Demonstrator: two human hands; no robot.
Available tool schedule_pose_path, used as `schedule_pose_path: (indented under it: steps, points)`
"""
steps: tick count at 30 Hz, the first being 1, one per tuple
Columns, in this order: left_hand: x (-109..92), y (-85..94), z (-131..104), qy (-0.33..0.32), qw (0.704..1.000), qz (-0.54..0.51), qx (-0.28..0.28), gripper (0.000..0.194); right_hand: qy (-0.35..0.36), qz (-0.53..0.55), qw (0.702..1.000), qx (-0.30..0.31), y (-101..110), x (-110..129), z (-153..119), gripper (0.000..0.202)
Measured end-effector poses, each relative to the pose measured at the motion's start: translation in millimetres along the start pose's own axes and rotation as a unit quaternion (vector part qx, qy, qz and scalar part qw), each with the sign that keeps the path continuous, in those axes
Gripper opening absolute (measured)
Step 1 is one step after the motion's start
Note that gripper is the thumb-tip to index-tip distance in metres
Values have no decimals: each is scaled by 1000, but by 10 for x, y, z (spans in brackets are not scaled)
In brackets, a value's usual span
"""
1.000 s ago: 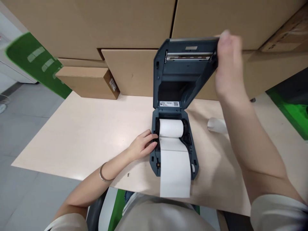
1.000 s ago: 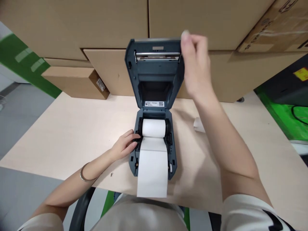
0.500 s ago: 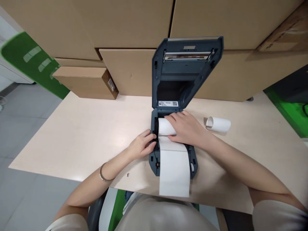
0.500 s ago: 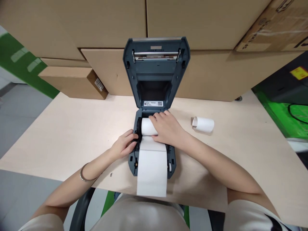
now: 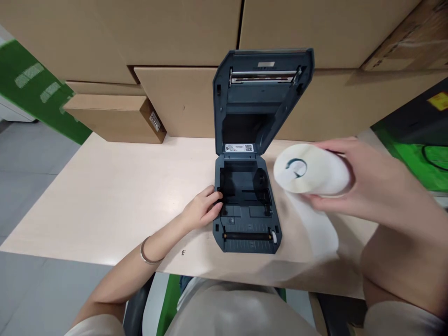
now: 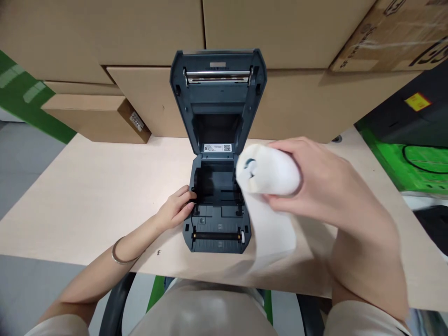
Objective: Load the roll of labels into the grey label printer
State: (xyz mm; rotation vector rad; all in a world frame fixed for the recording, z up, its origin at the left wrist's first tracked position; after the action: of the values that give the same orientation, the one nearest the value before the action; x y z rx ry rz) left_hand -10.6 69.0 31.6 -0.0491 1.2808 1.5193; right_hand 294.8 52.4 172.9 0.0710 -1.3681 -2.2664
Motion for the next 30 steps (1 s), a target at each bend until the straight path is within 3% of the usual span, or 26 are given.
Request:
schedule_pose_path:
  steps: [3, 6, 13, 19, 22, 27, 30]
  points:
    - [4, -3, -5, 0, 1000, -2, -3, 32, -38, -56, 997, 33, -64, -342, -90, 67]
    - [6, -1, -6, -3, 1000, 0, -9, 34, -15, -80, 994, 77, -342, -518, -62, 57]
    - [-15, 5, 2, -16, 1000, 11, -20, 37, 35, -65, 986, 152, -1013, -567, 188, 59]
    - [-30, 13, 13, -27, 999, 17, -20, 36, 28, -13, 980, 196, -1289, -595, 139, 62]
    - [-32, 20, 16, -35, 999, 18, -21, 33, 10, 22, 982, 189, -1260, -659, 7, 74]
    - [-35, 27, 17, -40, 999, 23, -26, 33, -217, 37, 973, 66, -847, -1199, -370, 100]
    - [-31, 20, 16, -34, 999, 29, -25, 35, -301, 1, 949, 90, -686, -1535, -638, 98]
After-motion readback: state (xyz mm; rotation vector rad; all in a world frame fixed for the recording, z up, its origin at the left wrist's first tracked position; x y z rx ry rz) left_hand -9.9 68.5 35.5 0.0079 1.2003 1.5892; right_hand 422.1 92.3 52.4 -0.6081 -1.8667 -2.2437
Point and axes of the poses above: each hand's wrist, its own z-axis towards the middle knuckle, its own y-axis out of the back of the hand, x = y × z, the point moved 4 cm from there along z, towards the middle knuckle, and after that the axes turned 7 degrees about -x, right-handed, at the moved point
